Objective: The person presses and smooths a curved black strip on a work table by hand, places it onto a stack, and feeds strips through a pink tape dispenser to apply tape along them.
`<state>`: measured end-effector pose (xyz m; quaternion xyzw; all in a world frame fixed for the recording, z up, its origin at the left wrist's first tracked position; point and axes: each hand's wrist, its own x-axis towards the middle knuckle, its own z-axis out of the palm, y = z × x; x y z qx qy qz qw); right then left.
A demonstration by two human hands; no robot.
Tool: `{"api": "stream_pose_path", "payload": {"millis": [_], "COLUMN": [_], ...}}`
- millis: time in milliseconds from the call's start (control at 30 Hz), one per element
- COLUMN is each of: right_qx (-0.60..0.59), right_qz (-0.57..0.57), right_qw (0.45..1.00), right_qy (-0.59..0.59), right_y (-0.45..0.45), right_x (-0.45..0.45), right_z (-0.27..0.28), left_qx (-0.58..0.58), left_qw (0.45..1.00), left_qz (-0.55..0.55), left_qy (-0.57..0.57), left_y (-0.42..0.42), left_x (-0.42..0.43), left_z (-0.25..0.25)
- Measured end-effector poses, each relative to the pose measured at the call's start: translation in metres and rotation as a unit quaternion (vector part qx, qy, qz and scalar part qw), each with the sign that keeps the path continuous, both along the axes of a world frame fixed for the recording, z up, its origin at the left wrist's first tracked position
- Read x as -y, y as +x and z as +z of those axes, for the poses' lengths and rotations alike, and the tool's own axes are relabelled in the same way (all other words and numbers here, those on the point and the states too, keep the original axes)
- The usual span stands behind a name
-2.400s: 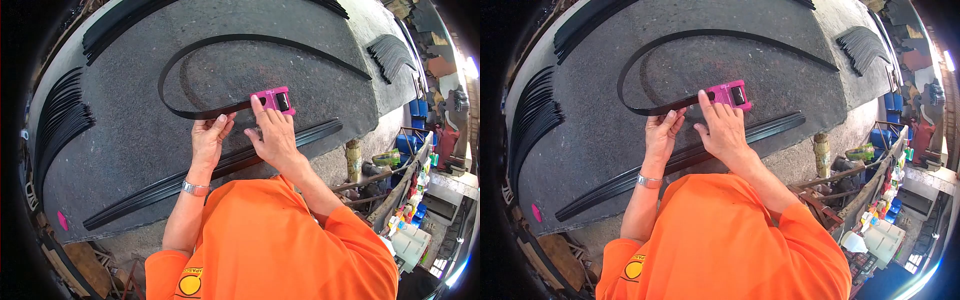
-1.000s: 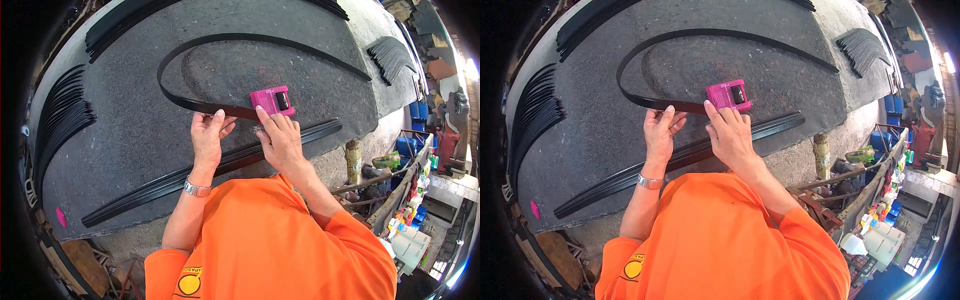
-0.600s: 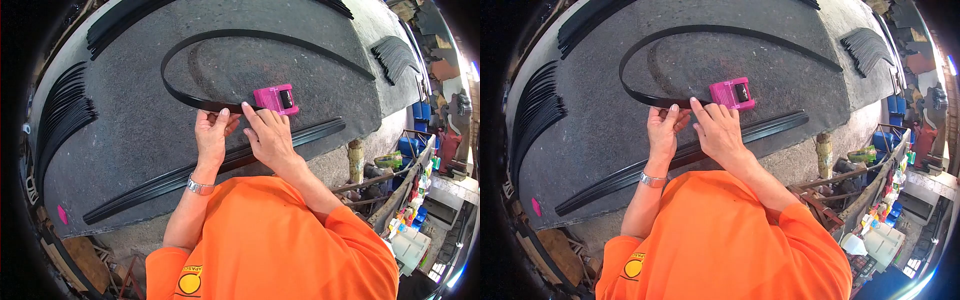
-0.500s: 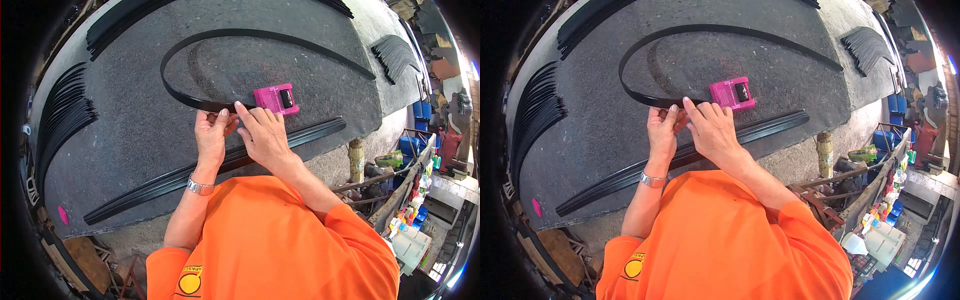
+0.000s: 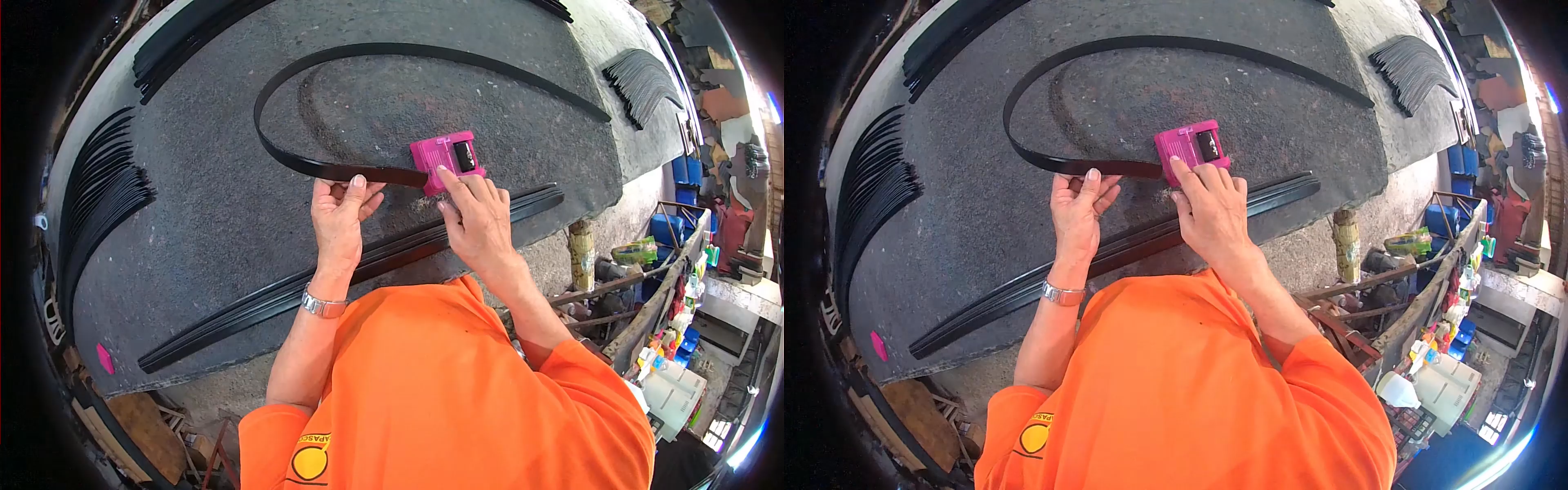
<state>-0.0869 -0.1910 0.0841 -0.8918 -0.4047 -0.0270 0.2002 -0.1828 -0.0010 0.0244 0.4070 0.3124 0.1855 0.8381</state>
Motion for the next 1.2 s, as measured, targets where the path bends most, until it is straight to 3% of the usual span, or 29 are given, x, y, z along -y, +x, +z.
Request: {"api": "stream_pose_path", "payload": {"millis": [567, 833, 1100, 1200], "right_qx": [-0.009, -0.009, -0.030, -0.025], "right_qz": [0.100, 0.080, 0.101, 0.084], "right_qw": [0.993, 0.996, 0.991, 0.995], "right_qy": [0.069, 0.031, 0.080, 0.043], "right_y": [-0.023, -0.014, -0.024, -0.019], "right_x": [-0.071, -0.051, -0.077, -0.070], "right_z": [-0.007, -0.007, -0.002, -0.006], "left_qx": [0.013, 0.017, 0.003, 0.018], "left_qw": [1.000, 1.000, 0.999, 1.000], "left_qz": [-0.008, 0.003, -0.002, 0.004], "left_qy": [0.015, -0.015, 0.037, 0.018], "left_y": [-0.001, 0.002, -0.002, -0.002], "left_x": [0.003, 0.007, 0.003, 0.002], "left_z": [-0.013, 0.005, -0.016, -0.011]}}
